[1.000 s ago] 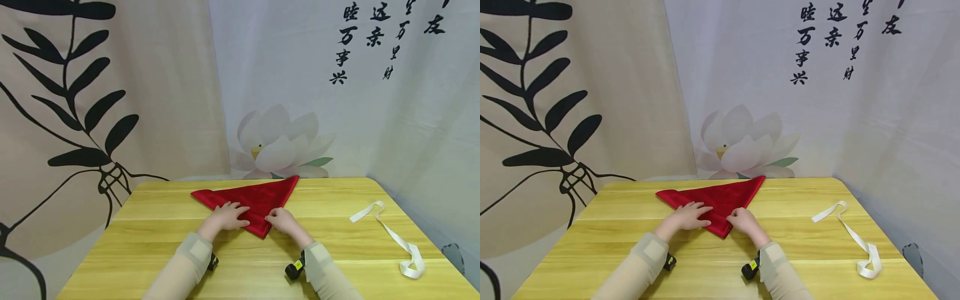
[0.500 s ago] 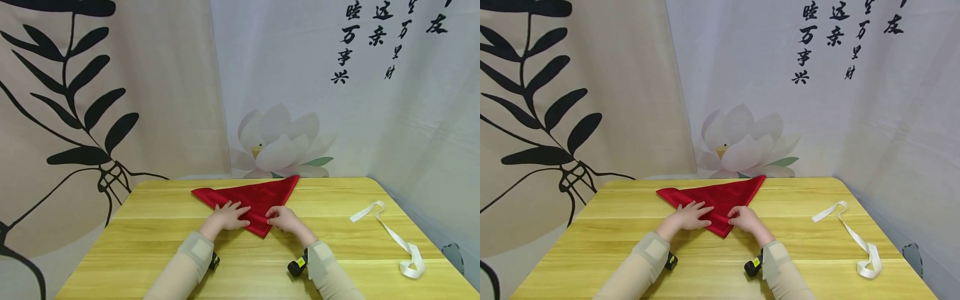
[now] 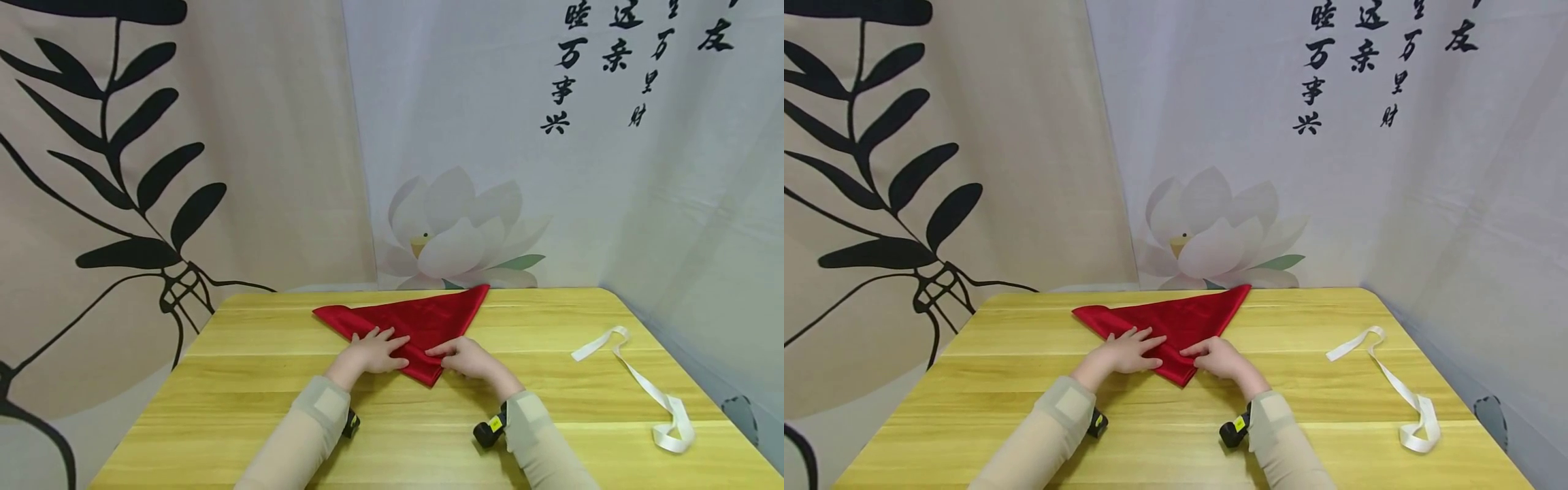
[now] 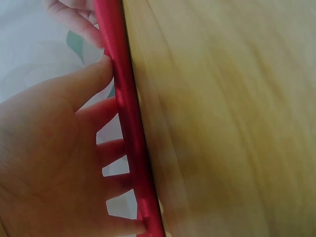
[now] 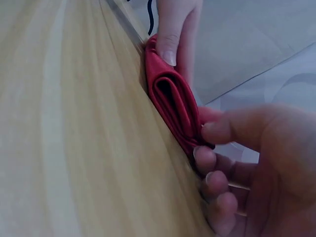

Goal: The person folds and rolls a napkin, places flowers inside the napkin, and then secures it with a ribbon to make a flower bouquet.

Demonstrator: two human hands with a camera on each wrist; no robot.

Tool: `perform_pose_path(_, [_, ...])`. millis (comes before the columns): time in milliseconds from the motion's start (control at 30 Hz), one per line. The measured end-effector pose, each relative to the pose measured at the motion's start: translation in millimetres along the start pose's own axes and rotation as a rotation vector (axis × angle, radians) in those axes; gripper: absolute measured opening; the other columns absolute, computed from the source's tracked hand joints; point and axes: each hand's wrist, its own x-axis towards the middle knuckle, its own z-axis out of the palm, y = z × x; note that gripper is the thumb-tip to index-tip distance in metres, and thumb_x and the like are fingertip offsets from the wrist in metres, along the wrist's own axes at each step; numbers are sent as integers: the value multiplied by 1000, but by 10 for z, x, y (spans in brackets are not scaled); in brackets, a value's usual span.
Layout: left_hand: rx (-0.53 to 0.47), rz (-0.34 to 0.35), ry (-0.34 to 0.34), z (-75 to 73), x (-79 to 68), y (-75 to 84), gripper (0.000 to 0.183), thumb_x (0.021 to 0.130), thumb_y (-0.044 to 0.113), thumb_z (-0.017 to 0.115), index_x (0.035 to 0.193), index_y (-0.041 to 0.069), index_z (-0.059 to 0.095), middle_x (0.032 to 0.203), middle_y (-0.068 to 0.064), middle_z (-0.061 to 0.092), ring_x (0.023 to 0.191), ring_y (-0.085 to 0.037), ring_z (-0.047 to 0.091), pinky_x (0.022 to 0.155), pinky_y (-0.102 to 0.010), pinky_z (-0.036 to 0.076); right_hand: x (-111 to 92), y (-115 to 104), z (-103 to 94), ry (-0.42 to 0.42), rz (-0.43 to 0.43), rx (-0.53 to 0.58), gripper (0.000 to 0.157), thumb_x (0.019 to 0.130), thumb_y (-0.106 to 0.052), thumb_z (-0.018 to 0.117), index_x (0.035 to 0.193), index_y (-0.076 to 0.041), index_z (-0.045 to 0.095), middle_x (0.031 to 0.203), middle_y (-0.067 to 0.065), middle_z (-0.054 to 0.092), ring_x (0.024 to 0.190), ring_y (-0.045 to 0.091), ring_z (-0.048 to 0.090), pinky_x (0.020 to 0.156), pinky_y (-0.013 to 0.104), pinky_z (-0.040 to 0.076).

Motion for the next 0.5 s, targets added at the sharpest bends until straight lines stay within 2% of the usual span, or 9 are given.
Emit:
perform_pose_path(100, [-5, 1, -14, 0, 5, 1, 62, 94, 57, 51, 149, 33, 37, 157, -4, 28, 144, -37, 18, 105, -70, 12, -9, 23, -11, -21, -10, -5, 39, 84, 0, 56, 114, -18, 73, 48, -7, 35, 39, 9, 28, 39, 21, 26])
perform_pose_path(267, [12, 6, -14, -16, 15, 17, 62, 93, 57, 52, 149, 32, 38, 156, -5, 28, 143, -38, 19, 106, -69, 13, -14, 38, -11, -46, -17, 33, 40, 79, 4, 63, 112, -16, 74, 50, -7, 38, 39, 10, 27, 39, 21, 26])
perform_pose_path(500, [26, 12, -5, -38, 15, 29, 62, 93, 55, 53, 148, 31, 40, 155, -5, 30, 143, -38, 20, 107, -68, 13, 0, 40, -14, -34, -1, 33, 34, 82, 2, 63, 107, -17, 76, 49, -7, 38, 38, 10, 27, 38, 21, 27])
